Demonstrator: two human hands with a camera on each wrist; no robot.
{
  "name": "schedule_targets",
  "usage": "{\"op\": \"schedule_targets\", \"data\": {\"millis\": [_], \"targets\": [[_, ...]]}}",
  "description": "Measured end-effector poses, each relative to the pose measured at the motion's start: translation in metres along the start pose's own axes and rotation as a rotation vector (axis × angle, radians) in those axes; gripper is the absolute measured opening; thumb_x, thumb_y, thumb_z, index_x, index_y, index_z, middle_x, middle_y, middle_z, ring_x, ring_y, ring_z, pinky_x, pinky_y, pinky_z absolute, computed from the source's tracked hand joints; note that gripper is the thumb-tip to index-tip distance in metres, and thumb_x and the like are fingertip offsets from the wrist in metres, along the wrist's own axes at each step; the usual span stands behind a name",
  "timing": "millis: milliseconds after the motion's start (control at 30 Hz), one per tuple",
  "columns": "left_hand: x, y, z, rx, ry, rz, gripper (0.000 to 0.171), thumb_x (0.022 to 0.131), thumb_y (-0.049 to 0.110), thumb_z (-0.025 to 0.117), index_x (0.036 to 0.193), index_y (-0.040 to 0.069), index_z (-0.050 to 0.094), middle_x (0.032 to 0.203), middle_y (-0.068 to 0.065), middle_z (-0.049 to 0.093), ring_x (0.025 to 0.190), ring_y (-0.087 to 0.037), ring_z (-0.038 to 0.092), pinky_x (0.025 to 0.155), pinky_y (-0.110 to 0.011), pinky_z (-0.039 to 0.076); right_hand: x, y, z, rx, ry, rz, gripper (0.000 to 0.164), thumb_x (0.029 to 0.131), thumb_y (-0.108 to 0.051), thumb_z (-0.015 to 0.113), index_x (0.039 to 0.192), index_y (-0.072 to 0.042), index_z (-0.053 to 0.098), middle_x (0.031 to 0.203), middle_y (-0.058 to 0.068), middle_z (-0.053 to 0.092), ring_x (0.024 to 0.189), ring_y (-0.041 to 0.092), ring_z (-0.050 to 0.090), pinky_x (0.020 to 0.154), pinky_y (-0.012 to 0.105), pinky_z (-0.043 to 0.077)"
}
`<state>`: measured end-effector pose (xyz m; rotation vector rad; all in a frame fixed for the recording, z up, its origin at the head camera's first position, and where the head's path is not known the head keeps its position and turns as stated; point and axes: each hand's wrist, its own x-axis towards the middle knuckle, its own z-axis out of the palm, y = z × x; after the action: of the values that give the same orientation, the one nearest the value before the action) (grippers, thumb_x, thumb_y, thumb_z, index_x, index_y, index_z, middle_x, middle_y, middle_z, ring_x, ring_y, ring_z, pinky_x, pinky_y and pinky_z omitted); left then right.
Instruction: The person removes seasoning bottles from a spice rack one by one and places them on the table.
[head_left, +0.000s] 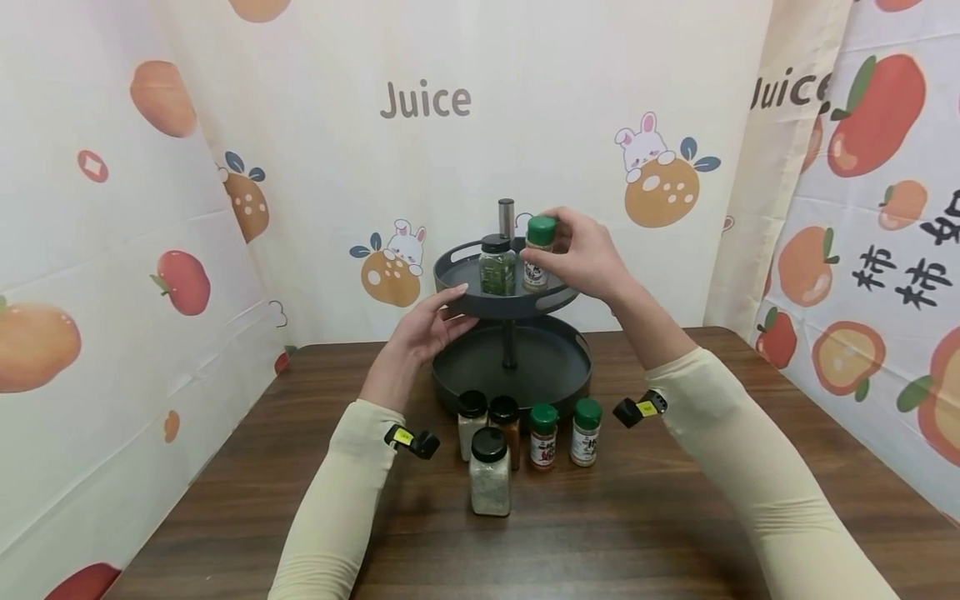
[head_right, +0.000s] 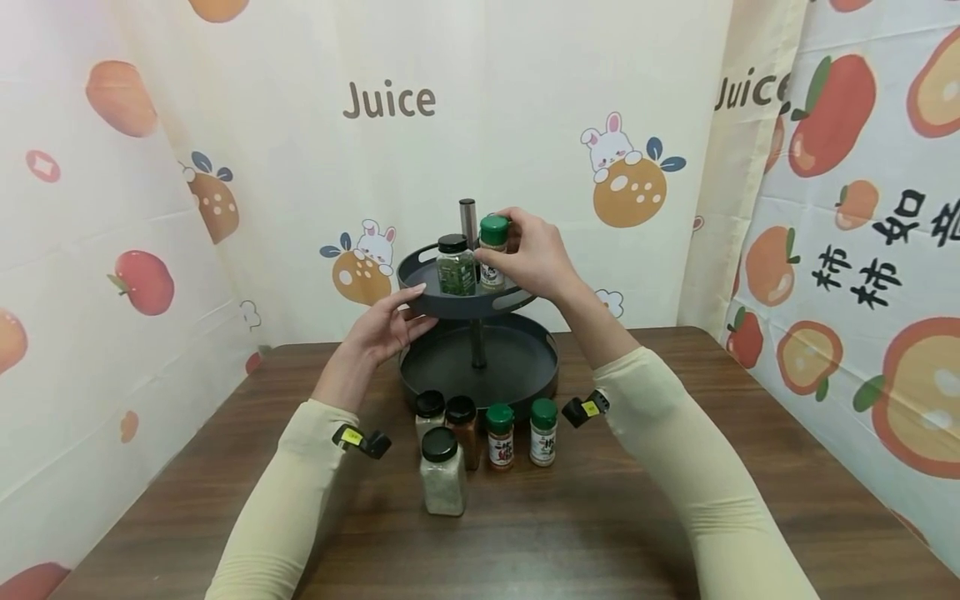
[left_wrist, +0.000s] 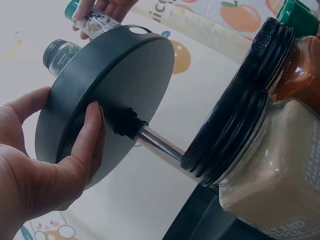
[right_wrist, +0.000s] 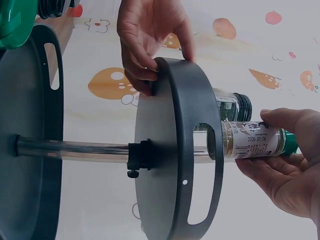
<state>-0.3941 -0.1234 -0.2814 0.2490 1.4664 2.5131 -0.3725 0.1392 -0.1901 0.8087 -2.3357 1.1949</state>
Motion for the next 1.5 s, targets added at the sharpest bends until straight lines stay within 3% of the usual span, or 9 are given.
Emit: {"op": "schedule_targets", "data": {"millis": [133, 367, 600, 800, 1033, 1333, 1500], "targets": [[0.000, 0.000, 0.000, 0.002, 0.004, 0.002, 0.045, 0.093, 0.018, 0.069, 0.132, 0.009, 0.047, 0.099, -0.009, 0.064, 0.088, -0.021, 0.069, 0.079, -0.032, 0.063, -0.003, -0.002, -0.001, 0.026, 0.026, -0.016, 0.055, 0.086, -0.033, 0.076, 0.131, -0.010, 0.055, 0.113, 0.006, 0.069, 0.098, 0.012, 0.067, 0.084, 0.041, 0.058], [0.000, 0.001, 0.000, 0.006, -0.003, 0.008, 0.049, 0.089, 0.020, 0.074, 0.130, 0.009, 0.049, 0.098, -0.009, 0.064, 0.088, -0.022, 0.069, 0.083, -0.034, 0.061, -0.019, -0.029, -0.006, 0.039, 0.029, -0.029, 0.053, 0.090, -0.022, 0.072, 0.134, -0.001, 0.052, 0.118, 0.016, 0.067, 0.104, 0.022, 0.066, 0.086, 0.044, 0.056], [0.000, 0.003, 0.002, -0.001, -0.015, 0.011, 0.054, 0.086, 0.020, 0.077, 0.130, 0.008, 0.049, 0.099, -0.010, 0.064, 0.088, -0.022, 0.069, 0.079, -0.032, 0.063, -0.040, -0.046, -0.008, 0.074, 0.033, -0.046, 0.047, 0.090, -0.012, 0.071, 0.131, 0.002, 0.053, 0.117, 0.017, 0.068, 0.105, 0.023, 0.066, 0.089, 0.049, 0.057], [0.000, 0.003, 0.002, 0.005, -0.011, 0.011, 0.053, 0.086, 0.020, 0.077, 0.130, 0.008, 0.049, 0.099, -0.010, 0.064, 0.087, -0.022, 0.070, 0.080, -0.032, 0.063, -0.048, -0.035, -0.008, 0.100, 0.042, -0.057, 0.048, 0.090, -0.016, 0.073, 0.131, 0.000, 0.053, 0.115, 0.016, 0.069, 0.103, 0.021, 0.067, 0.090, 0.050, 0.056], [0.000, 0.004, 0.003, 0.004, -0.014, 0.013, 0.051, 0.088, 0.019, 0.075, 0.129, 0.007, 0.049, 0.098, -0.009, 0.064, 0.088, -0.021, 0.069, 0.079, -0.032, 0.063, -0.056, -0.016, -0.003, 0.119, 0.043, -0.071, 0.053, 0.086, -0.031, 0.076, 0.130, -0.010, 0.055, 0.111, 0.004, 0.070, 0.099, 0.011, 0.068, 0.087, 0.045, 0.060], [0.000, 0.003, 0.002, -0.009, -0.025, 0.004, 0.057, 0.087, 0.019, 0.076, 0.134, 0.003, 0.047, 0.095, -0.009, 0.066, 0.088, -0.021, 0.069, 0.078, -0.032, 0.063, -0.075, -0.014, 0.007, 0.155, 0.019, -0.138, 0.045, 0.086, -0.026, 0.077, 0.124, -0.011, 0.057, 0.104, 0.001, 0.068, 0.094, 0.010, 0.069, 0.084, 0.039, 0.061], [0.000, 0.001, 0.001, -0.019, -0.007, 0.002, 0.048, 0.086, 0.019, 0.077, 0.125, 0.007, 0.052, 0.096, -0.009, 0.066, 0.089, -0.022, 0.069, 0.078, -0.032, 0.063, -0.085, -0.014, 0.010, 0.183, 0.003, -0.132, 0.045, 0.086, -0.023, 0.077, 0.123, -0.010, 0.057, 0.106, 0.003, 0.068, 0.096, 0.010, 0.069, 0.084, 0.042, 0.061]]}}
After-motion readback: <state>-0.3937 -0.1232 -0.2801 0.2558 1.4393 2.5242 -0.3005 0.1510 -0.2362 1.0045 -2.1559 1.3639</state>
